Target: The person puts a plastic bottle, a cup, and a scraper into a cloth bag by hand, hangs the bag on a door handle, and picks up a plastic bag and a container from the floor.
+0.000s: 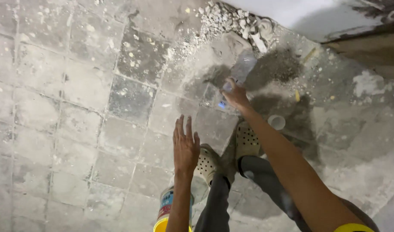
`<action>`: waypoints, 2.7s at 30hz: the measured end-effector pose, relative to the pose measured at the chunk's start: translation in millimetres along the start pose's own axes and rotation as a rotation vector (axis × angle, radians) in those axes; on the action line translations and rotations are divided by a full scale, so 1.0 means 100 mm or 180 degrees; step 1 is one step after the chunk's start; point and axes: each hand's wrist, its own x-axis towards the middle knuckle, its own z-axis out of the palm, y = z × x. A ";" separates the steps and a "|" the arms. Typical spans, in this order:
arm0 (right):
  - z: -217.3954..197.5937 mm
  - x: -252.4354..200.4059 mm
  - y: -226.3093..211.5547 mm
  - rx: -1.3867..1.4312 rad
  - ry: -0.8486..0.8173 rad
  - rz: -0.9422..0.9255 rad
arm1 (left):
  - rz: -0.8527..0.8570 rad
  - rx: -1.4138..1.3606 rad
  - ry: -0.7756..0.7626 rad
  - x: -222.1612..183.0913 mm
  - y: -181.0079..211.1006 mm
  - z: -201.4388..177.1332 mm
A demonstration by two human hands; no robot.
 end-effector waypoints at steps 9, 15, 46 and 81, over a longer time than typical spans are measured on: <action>-1.10 -1.84 -0.71 0.1639 -0.0291 0.0093 | 0.0085 -0.0206 -0.0056 -0.52 1.11 -1.04; -2.79 -3.74 -1.75 0.2897 -0.0039 0.0208 | 0.0707 -0.0250 -0.0051 -0.91 2.53 -2.33; -6.09 -10.14 -2.54 0.2422 0.3784 0.1321 | 0.3988 -0.0973 -0.2338 -3.63 7.47 -3.23; -8.30 -10.72 -0.62 -0.0194 0.7016 0.3178 | 0.6294 -0.0801 -0.3352 -4.27 11.44 -0.98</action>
